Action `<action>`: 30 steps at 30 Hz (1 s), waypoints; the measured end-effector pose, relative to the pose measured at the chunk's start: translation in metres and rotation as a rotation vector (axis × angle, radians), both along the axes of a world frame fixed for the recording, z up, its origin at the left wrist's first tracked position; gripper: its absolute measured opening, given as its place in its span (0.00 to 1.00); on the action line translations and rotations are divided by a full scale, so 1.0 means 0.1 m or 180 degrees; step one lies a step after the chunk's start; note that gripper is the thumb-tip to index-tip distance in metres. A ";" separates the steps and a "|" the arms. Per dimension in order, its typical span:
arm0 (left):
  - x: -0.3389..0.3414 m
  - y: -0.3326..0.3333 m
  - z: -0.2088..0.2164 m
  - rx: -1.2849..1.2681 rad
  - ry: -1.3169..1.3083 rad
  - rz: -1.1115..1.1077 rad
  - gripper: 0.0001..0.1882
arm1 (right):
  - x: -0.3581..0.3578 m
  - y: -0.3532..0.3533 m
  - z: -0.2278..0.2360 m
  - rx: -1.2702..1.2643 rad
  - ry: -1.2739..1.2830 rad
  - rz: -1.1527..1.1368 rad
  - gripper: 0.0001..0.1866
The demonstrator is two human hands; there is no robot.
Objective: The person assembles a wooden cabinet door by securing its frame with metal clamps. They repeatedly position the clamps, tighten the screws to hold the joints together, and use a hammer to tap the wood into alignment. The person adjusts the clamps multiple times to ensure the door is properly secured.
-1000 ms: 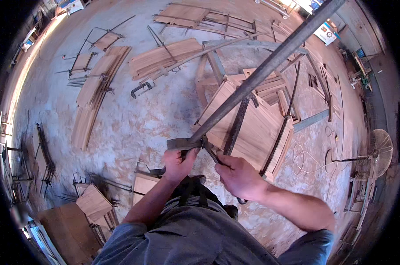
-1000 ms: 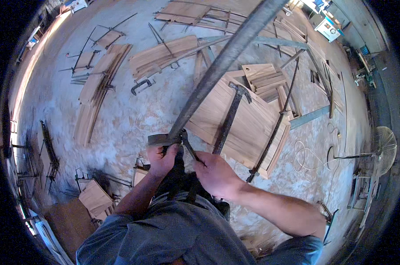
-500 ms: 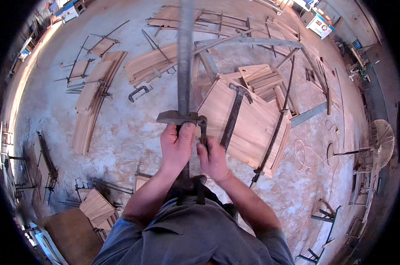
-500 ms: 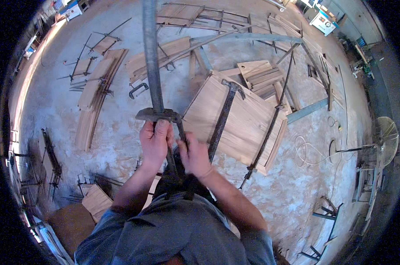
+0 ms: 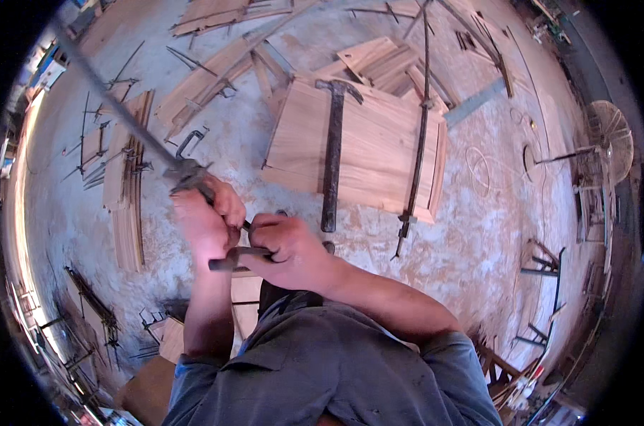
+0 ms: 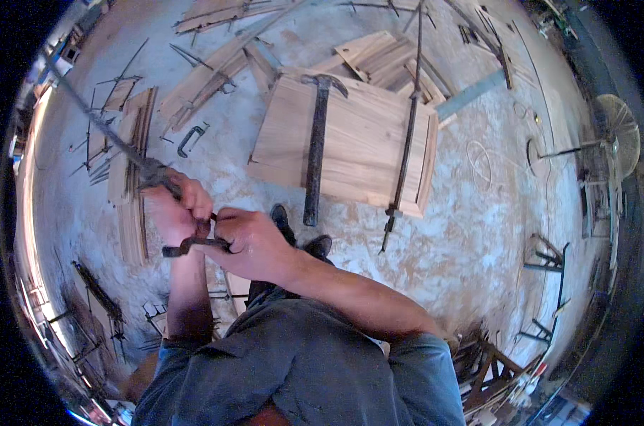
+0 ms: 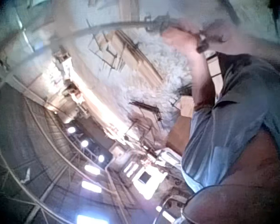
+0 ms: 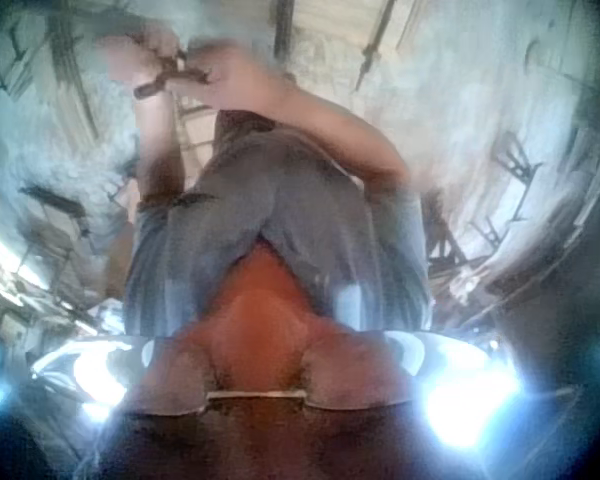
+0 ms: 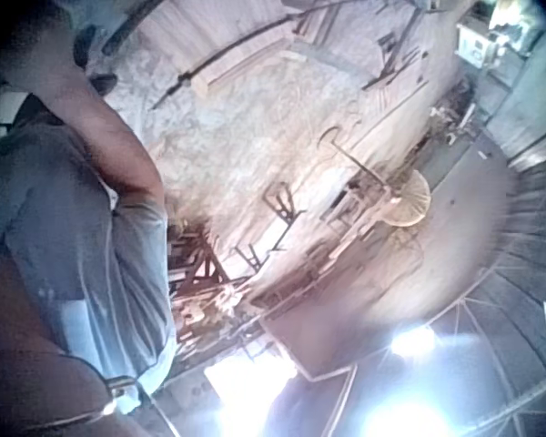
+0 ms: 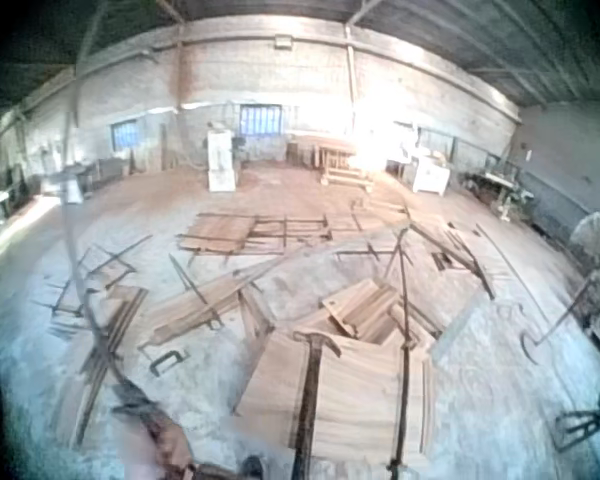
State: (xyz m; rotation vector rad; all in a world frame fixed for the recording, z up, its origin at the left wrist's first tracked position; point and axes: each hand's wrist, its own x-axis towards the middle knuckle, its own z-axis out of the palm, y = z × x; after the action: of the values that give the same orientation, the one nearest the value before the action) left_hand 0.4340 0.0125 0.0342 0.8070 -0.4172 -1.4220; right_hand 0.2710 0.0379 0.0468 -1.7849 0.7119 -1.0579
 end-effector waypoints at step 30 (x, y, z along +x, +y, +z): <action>-1.51 -1.21 -2.01 -0.0502 -0.6146 -0.1426 0.31 | -1.74 0.87 0.04 0.0054 0.1718 -0.2094 0.10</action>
State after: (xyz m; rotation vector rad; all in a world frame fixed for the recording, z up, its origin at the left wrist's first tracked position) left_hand 0.2827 -0.1081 -0.1669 1.8392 -2.1991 -0.4848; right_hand 0.0969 0.1252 0.0508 -1.8799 1.7164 -0.9585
